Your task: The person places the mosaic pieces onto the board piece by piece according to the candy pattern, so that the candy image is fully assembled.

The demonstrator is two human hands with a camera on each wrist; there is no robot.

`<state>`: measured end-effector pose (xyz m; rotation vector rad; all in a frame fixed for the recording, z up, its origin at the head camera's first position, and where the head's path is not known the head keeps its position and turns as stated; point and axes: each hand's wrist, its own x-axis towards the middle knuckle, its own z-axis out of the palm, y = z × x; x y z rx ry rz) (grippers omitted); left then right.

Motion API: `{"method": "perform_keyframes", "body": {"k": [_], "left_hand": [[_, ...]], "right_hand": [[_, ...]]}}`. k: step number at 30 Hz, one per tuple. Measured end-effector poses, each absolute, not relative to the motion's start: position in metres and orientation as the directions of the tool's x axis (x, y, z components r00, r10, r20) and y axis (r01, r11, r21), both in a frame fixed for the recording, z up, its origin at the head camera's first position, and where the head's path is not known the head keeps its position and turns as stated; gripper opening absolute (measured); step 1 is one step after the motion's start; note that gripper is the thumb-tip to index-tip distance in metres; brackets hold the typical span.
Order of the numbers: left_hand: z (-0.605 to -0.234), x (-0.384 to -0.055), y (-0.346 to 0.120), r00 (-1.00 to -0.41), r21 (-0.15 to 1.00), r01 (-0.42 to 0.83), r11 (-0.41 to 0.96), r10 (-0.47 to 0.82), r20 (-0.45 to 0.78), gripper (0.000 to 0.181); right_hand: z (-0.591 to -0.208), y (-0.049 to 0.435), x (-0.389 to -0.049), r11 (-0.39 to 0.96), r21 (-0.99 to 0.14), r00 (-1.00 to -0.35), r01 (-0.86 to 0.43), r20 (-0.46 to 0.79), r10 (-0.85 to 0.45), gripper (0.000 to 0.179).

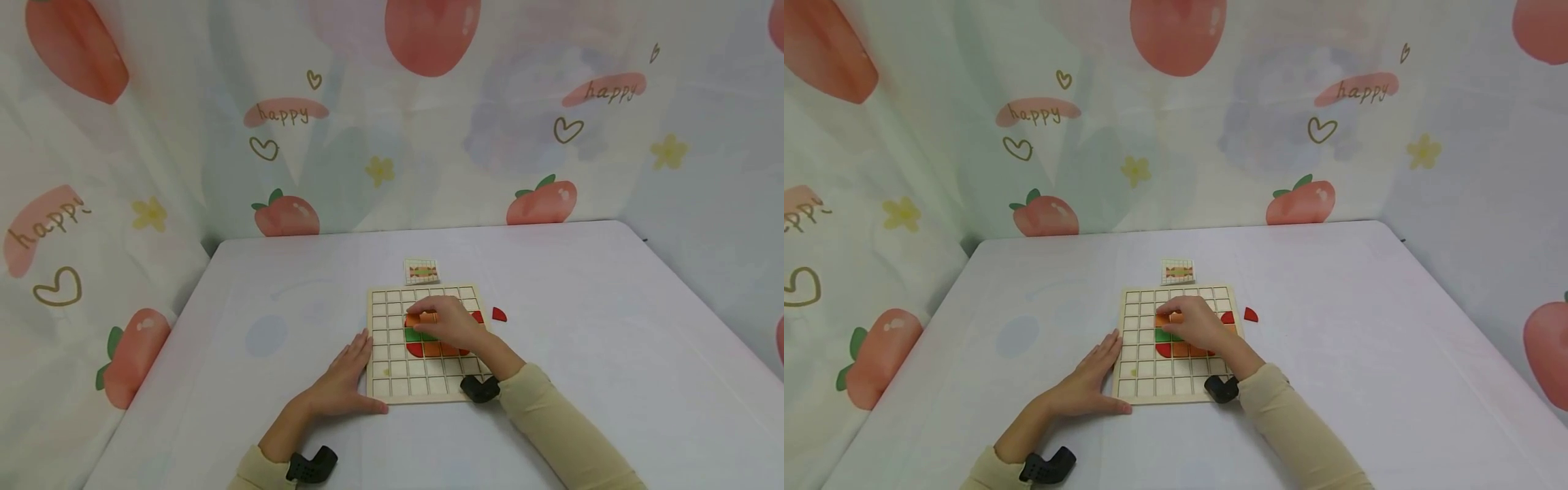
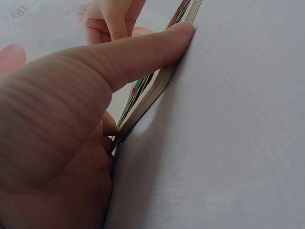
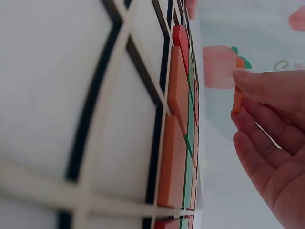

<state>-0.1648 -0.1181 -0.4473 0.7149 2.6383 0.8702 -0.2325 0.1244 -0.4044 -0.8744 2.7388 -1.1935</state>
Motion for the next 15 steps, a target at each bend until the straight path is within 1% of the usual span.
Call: {"method": "perform_keyframes", "body": {"k": [3,9,15], "left_hand": [[-0.447,-0.165,-0.118,-0.841,0.613,0.366,0.701,0.531,-0.105,0.116],[-0.446,-0.165,-0.119,-0.84,0.617,0.365,0.697,0.532,-0.104,0.116],[-0.445,-0.164,-0.119,-0.836,0.621,0.374,0.689,0.54,-0.096,0.115]], "right_hand": [[-0.404,0.118,-0.233,0.547,-0.685,-0.842,-0.482,0.189,-0.505,0.028],[-0.408,0.106,-0.234,0.535,-0.675,-0.82,-0.509,0.191,-0.539,0.028],[-0.408,0.098,-0.232,0.566,-0.667,-0.834,-0.485,0.158,-0.528,0.027]]}}
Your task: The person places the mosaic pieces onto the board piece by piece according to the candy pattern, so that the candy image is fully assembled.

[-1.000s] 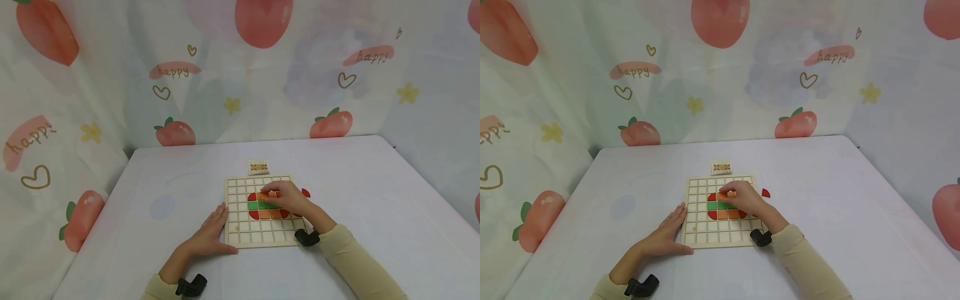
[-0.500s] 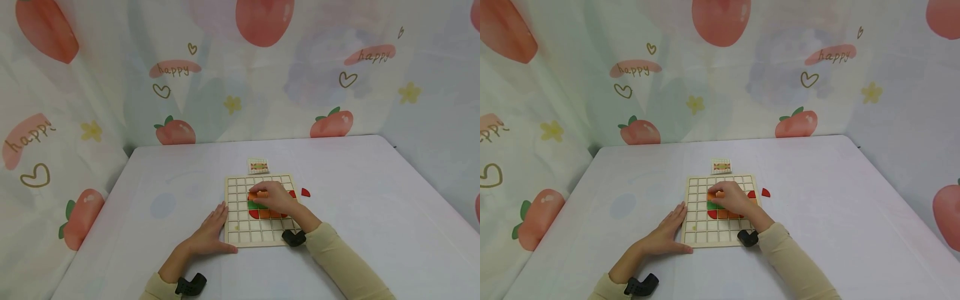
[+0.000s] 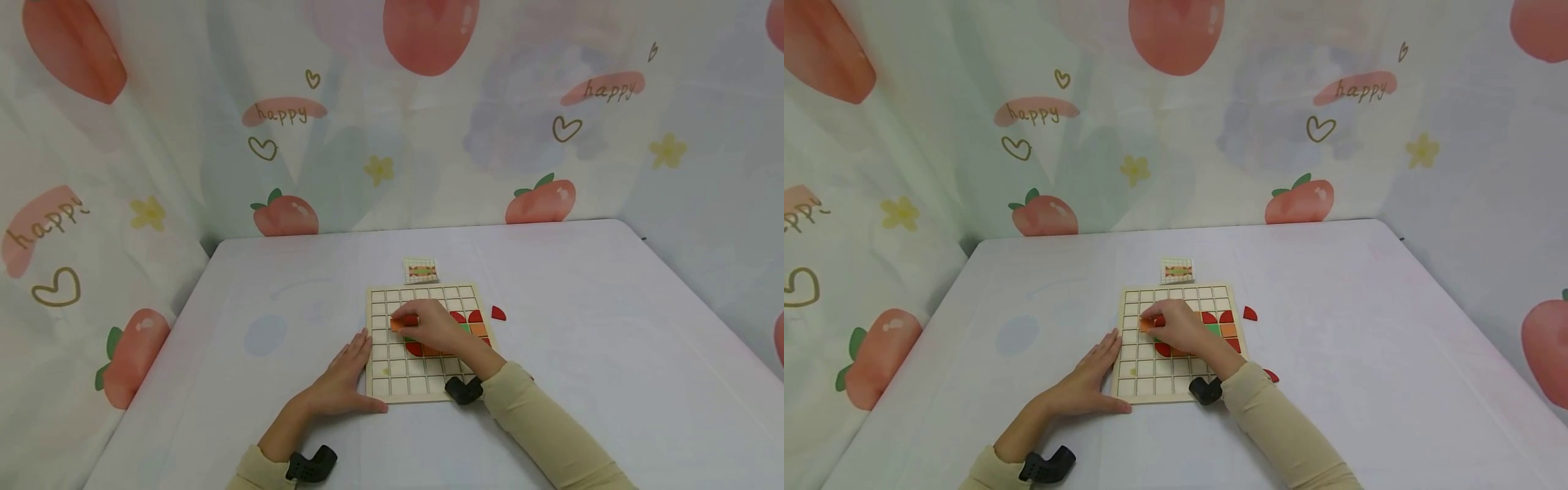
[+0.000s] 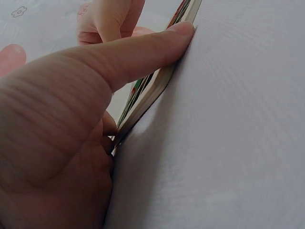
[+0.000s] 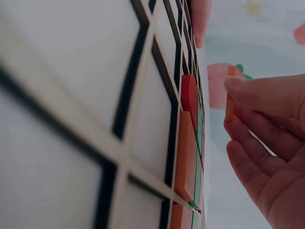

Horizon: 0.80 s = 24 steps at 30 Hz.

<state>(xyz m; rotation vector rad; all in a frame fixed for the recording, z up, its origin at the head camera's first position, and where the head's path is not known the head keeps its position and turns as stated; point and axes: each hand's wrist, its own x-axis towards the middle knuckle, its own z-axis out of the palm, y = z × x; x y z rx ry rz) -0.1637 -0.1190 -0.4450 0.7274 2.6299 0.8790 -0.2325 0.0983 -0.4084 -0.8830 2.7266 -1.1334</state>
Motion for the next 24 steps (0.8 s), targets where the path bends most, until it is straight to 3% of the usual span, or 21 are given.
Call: {"method": "perform_keyframes", "body": {"k": [8,24], "left_hand": [[-0.446,-0.1646,-0.1191,-0.834,0.623,0.38,0.684,0.544,-0.089,0.115],[-0.4467,-0.165,-0.119,-0.836,0.627,0.375,0.683,0.541,-0.091,0.117]], "right_hand": [[-0.4103,0.0964,-0.2339,0.602,-0.614,-0.813,-0.511,0.12,-0.569,0.026],[-0.4131,0.0937,-0.2346,0.603,-0.611,-0.798,-0.513,0.08,-0.597,0.023]]}}
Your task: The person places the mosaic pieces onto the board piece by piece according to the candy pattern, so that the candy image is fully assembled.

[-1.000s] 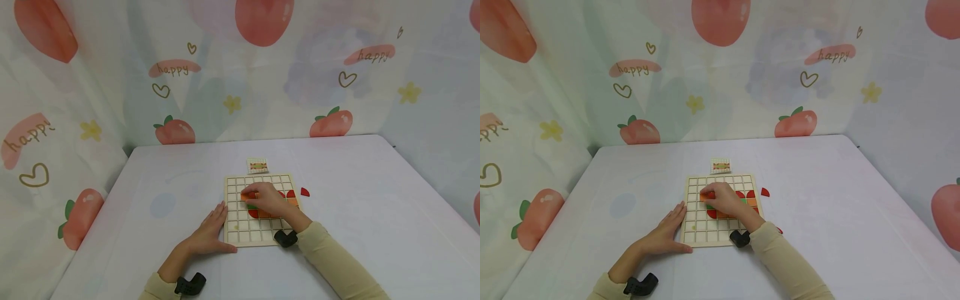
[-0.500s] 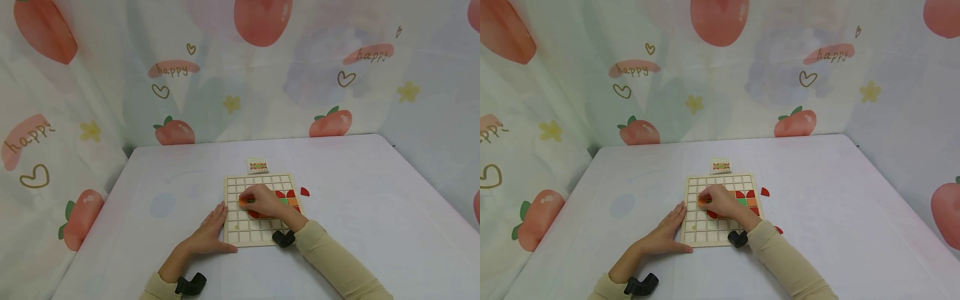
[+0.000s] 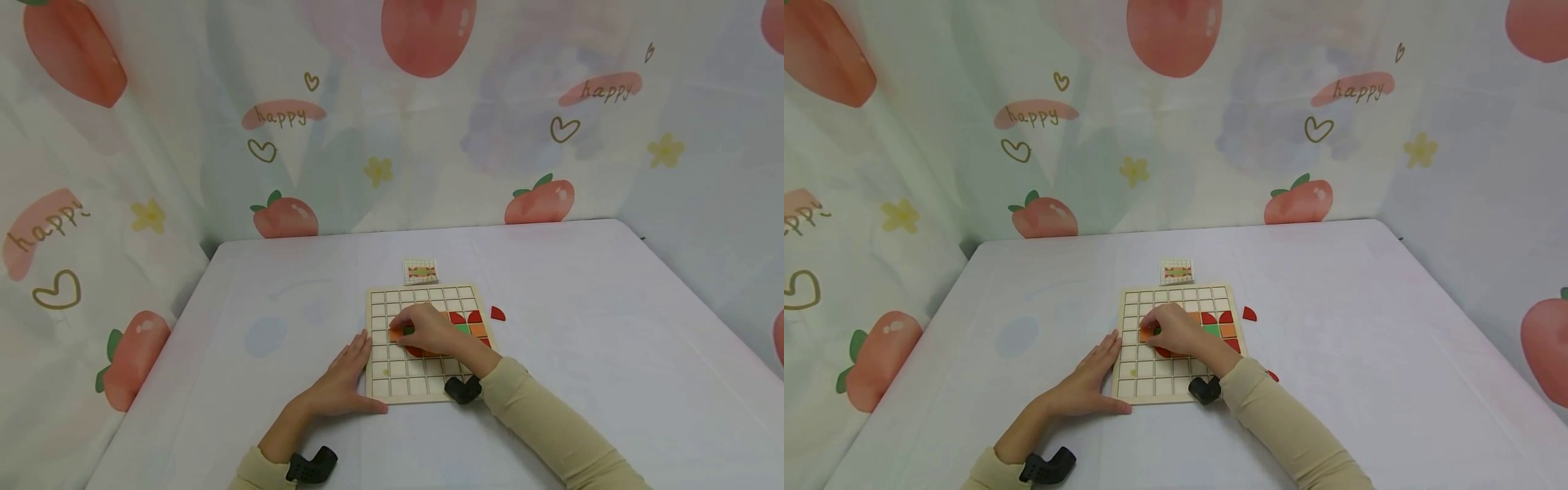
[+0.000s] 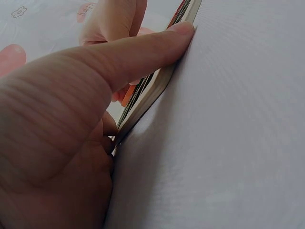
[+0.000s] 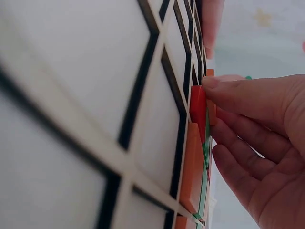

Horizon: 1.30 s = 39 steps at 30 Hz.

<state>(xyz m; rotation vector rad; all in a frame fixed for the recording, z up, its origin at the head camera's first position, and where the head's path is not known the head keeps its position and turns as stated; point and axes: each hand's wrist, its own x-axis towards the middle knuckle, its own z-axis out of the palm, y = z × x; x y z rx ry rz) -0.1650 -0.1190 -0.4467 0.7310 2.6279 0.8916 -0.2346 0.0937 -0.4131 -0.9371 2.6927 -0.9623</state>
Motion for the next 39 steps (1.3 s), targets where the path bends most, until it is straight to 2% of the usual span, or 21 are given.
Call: {"method": "perform_keyframes", "body": {"k": [22,31,39], "left_hand": [[-0.447,-0.166,-0.117,-0.836,0.618,0.378,0.689,0.541,-0.091,0.118],[-0.448,-0.165,-0.118,-0.837,0.616,0.38,0.689,0.541,-0.089,0.117],[-0.449,-0.165,-0.118,-0.842,0.615,0.381,0.691,0.533,-0.078,0.118]], "right_hand": [[-0.412,0.094,-0.234,0.608,-0.572,-0.781,-0.55,0.095,-0.617,0.025],[-0.403,0.1,-0.229,0.597,-0.656,-0.839,-0.462,0.104,-0.534,0.027],[-0.395,0.135,-0.229,0.602,-0.707,-0.899,-0.371,0.111,-0.423,0.029]]}}
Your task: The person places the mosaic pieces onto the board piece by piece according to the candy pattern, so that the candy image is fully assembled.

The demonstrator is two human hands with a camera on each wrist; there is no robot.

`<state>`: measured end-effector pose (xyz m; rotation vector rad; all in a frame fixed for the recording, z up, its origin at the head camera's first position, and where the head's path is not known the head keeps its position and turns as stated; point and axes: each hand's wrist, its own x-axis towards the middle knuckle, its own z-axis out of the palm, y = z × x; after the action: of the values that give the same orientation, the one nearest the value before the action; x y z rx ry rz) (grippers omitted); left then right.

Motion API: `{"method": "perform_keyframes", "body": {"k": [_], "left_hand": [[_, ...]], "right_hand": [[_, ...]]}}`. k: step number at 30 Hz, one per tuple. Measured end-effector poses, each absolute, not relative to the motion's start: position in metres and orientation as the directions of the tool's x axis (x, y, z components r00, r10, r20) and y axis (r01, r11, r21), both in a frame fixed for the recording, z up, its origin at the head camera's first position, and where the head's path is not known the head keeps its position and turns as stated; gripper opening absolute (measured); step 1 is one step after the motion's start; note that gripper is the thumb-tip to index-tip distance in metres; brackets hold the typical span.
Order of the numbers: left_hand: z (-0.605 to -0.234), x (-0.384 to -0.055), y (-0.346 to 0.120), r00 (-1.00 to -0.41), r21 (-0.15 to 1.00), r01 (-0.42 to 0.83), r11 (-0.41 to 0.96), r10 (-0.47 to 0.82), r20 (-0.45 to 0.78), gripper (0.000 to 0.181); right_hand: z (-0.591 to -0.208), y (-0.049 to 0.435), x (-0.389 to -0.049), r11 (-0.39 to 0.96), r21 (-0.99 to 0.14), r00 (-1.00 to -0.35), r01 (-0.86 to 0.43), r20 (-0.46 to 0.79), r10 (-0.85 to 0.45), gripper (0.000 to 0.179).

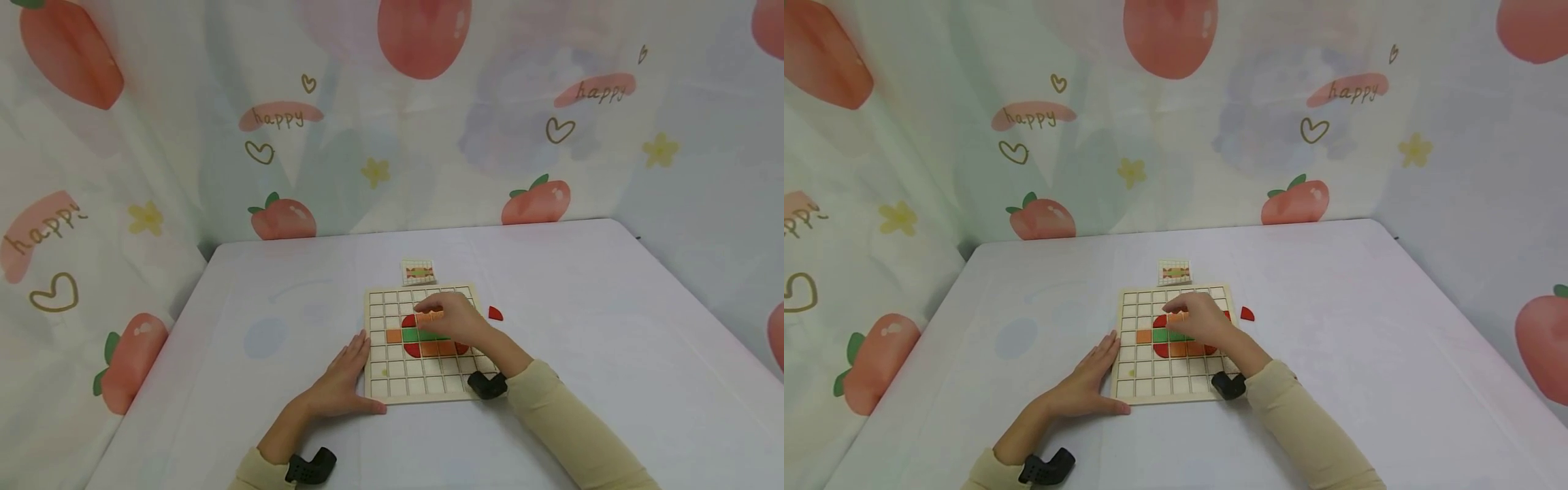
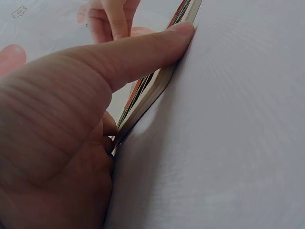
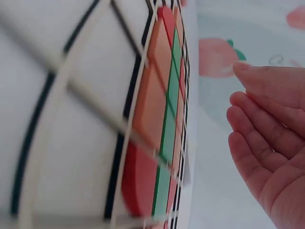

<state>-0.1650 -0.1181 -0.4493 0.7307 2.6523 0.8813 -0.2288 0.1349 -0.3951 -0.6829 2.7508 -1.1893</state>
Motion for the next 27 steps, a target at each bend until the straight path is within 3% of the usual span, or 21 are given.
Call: {"method": "perform_keyframes", "body": {"k": [17,27], "left_hand": [[-0.447,-0.163,-0.117,-0.846,0.628,0.372,0.683,0.528,-0.074,0.117],[-0.446,-0.163,-0.117,-0.845,0.624,0.371,0.688,0.529,-0.08,0.117]], "right_hand": [[-0.397,0.205,-0.237,0.708,-0.657,-0.959,-0.259,0.085,-0.272,0.029],[-0.4,0.237,-0.242,0.769,-0.618,-0.98,-0.161,0.008,-0.198,0.029]]}}
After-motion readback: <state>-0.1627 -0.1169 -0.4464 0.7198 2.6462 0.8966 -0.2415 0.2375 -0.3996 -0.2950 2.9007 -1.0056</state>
